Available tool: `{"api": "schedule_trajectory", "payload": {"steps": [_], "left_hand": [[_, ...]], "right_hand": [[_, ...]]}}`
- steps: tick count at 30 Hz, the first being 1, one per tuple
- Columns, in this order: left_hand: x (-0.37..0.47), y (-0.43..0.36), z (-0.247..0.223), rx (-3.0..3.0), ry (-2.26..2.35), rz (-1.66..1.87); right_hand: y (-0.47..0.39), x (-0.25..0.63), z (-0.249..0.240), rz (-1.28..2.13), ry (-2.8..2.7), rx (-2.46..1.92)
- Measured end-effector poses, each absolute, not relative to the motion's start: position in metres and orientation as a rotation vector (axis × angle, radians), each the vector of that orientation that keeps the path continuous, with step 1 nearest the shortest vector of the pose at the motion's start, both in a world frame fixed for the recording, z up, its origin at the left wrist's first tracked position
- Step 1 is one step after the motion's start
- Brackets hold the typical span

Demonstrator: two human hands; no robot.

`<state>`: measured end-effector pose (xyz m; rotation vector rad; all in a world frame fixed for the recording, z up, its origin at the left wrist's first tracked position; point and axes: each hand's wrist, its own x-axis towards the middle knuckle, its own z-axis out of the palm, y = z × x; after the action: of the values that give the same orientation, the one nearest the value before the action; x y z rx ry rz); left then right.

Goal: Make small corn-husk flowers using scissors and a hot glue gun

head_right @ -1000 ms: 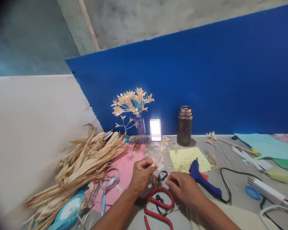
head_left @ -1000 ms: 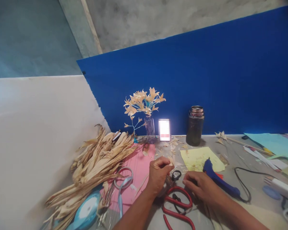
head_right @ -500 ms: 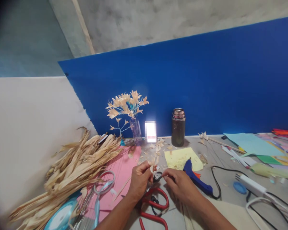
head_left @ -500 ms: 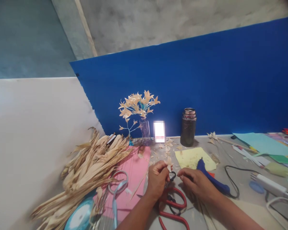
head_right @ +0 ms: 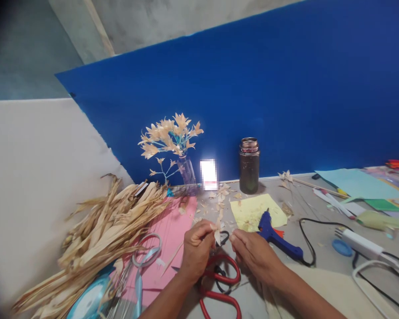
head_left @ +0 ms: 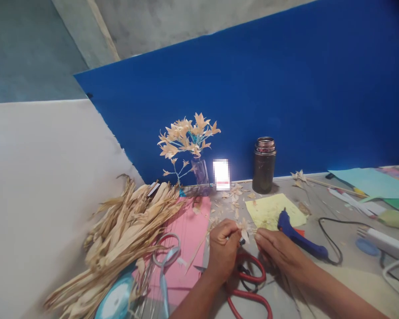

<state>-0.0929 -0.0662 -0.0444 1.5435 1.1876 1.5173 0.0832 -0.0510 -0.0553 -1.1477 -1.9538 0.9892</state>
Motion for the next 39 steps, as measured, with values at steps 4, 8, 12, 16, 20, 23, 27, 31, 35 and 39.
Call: {"api": "schedule_trajectory", "payload": {"steps": [4,8,12,16,20,23,27,31,35,39], "left_hand": [[-0.092,-0.066,-0.045,1.483,1.143,1.472],[-0.091,-0.064,-0.044,1.292,1.149,1.441],[-0.089,-0.062,-0.042,1.134,1.181,1.381],[-0.087,-0.062,-0.045,0.961,1.146,1.315],[-0.086,-0.062,-0.050,0.889,1.096,1.311],[-0.086,-0.063,-0.055,0.826,1.041,1.309],[-0.085,-0.065,-0.059,0.772,0.998,1.300],[-0.083,-0.067,-0.053,0.854,1.089,1.310],[-0.082,-0.068,-0.046,0.899,1.135,1.314],[-0.081,-0.067,-0.044,0.869,1.117,1.320]], "right_hand": [[-0.048,0.083,-0.060,0.925,-2.076,-1.129],[-0.049,0.082,-0.055,0.954,-2.128,-1.115],[-0.052,0.082,-0.049,0.956,-2.110,-1.052],[-0.053,0.083,-0.048,0.963,-2.031,-1.040],[-0.052,0.081,-0.046,1.155,-1.918,-1.055],[-0.053,0.080,-0.041,1.356,-1.791,-1.006],[-0.060,0.081,-0.035,1.462,-1.583,-1.023],[-0.065,0.081,-0.035,1.422,-1.541,-1.063],[-0.060,0.080,-0.042,1.369,-1.716,-1.080],[-0.054,0.079,-0.045,1.151,-1.750,-1.194]]}}
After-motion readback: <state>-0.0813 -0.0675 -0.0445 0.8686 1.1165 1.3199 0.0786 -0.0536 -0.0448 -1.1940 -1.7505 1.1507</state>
